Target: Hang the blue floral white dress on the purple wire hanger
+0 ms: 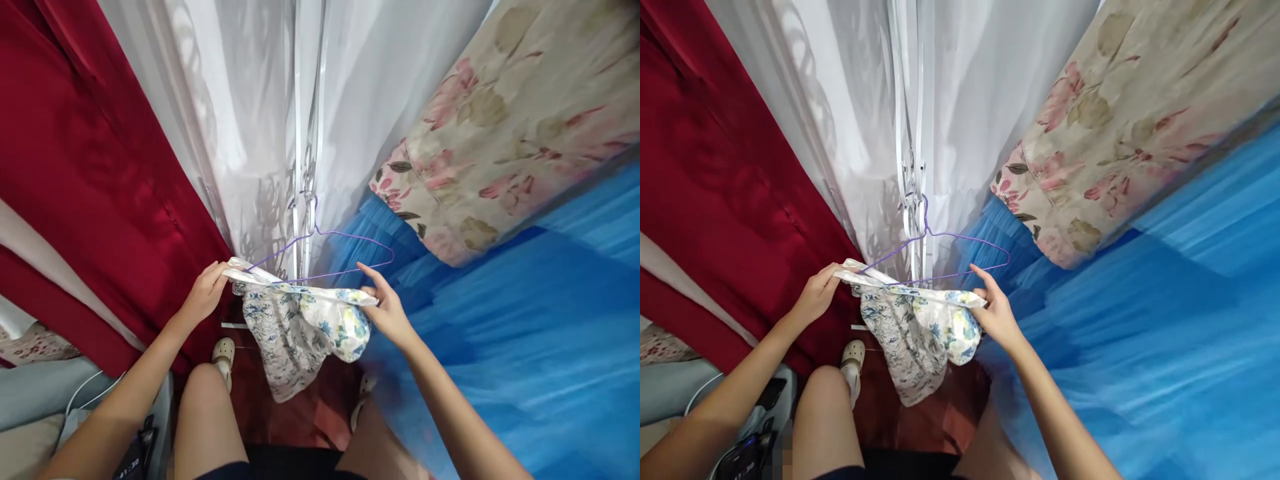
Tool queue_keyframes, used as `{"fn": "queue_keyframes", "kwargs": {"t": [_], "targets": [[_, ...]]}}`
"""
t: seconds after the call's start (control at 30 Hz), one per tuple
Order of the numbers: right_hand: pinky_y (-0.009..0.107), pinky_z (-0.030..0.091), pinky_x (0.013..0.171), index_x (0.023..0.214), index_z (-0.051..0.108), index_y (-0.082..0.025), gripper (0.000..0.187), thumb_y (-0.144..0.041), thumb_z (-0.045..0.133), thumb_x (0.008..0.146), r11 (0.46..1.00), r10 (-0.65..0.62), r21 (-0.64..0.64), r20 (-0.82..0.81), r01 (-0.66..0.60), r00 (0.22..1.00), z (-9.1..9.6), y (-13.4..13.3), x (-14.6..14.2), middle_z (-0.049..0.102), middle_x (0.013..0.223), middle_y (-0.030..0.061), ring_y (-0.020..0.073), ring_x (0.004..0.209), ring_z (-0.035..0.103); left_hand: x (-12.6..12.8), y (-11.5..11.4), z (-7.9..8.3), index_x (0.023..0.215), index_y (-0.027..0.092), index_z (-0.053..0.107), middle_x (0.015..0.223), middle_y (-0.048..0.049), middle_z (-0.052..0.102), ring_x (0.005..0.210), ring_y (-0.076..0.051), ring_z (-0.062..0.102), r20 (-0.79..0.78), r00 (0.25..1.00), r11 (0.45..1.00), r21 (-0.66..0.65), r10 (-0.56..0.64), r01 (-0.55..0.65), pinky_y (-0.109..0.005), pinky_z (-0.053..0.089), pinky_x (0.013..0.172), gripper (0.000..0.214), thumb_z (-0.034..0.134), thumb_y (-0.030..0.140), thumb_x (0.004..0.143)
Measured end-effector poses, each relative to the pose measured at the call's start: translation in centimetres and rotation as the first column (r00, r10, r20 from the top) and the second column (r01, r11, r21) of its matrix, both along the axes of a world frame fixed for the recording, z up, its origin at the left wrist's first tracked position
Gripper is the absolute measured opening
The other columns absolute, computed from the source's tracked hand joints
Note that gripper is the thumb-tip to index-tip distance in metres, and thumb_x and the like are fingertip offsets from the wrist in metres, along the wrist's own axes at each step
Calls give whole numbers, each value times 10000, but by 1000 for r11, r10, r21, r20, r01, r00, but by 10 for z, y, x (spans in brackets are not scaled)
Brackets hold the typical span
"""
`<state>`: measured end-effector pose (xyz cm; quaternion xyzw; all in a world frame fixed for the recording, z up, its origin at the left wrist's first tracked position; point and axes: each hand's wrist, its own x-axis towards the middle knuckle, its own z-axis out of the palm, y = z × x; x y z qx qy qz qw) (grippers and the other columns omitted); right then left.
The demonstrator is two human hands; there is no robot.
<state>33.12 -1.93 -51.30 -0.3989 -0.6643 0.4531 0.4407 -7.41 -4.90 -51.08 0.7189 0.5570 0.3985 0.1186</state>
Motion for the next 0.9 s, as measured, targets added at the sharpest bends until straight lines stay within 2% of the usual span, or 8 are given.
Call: {"fn": "queue_keyframes", "kwargs": {"t": [0.07, 0.13, 0.2, 0.4, 0.6, 0.67, 0.77, 0.9], "targets": [[245, 281, 465, 1488, 319, -228, 784, -283, 634, 771, 996, -89, 14, -41, 89, 995, -5, 5, 6, 401, 618, -86, 119, 488, 341, 17, 5, 6, 961, 195, 632, 900, -43, 663, 849, -192, 588, 154, 988, 998, -61, 8, 1, -293, 466, 817, 304, 418, 410, 965], [248, 310, 465, 1499, 284, -225, 834, -282, 640, 747, 986, -164, 29, -84, 167, 983, -13, 2, 15, 420, 625, -85, 125, 493, 367, 31, 4, 10, 840, 182, 586, 722, 1, 579, 672, -148, 523, 318, 948, 991, -125, -12, 54, -231, 421, 621, 294, 499, 449, 925], [245, 323, 463, 1517, 237, -214, 894, -273, 644, 724, 973, -219, 49, -110, 226, 969, -20, -4, 26, 440, 628, -86, 123, 493, 378, 42, -1, 13, 794, 174, 555, 644, 25, 525, 585, -119, 477, 461, 887, 977, -165, -42, 132, -202, 364, 531, 310, 590, 474, 866], [241, 315, 487, 1553, 161, -158, 991, -302, 641, 698, 949, -300, 80, -64, 305, 952, -32, 4, 56, 463, 588, -104, 117, 487, 371, 73, -16, 18, 859, 173, 569, 663, 16, 594, 548, -108, 534, 637, 767, 939, -216, -73, 268, -186, 398, 500, 332, 742, 435, 753], [252, 330, 520, 1556, 167, -123, 1018, -357, 645, 689, 921, -349, 160, -67, 355, 935, -25, 71, 62, 516, 641, -82, 121, 524, 393, 85, -2, 10, 1191, 183, 593, 778, -31, 703, 642, -170, 645, 718, 695, 952, -190, -32, 239, -237, 488, 580, 516, 757, 400, 753], [250, 335, 534, 1551, 200, -129, 996, -355, 645, 689, 941, -291, 161, -61, 297, 955, -19, 96, 61, 517, 650, -82, 118, 540, 398, 84, 4, 7, 1112, 156, 654, 786, -44, 703, 666, -179, 649, 705, 709, 944, -220, -19, 245, -241, 487, 585, 442, 750, 400, 757], [244, 321, 529, 1472, 397, -104, 845, -335, 644, 698, 966, -212, 160, 52, 201, 976, -13, 121, 62, 513, 635, -73, 108, 541, 380, 80, 4, -1, 818, 141, 667, 663, -9, 625, 564, -130, 562, 670, 742, 915, -282, -29, 290, -208, 402, 501, 274, 729, 404, 775], [253, 362, 555, 1249, 634, -81, 548, -332, 605, 763, 961, -208, 237, 280, 143, 937, -14, 114, 67, 575, 649, -28, 136, 585, 442, 70, 0, -6, 599, 148, 508, 522, 38, 424, 459, -70, 371, 691, 723, 924, -275, -3, 267, -186, 241, 429, 370, 703, 399, 789]]}}
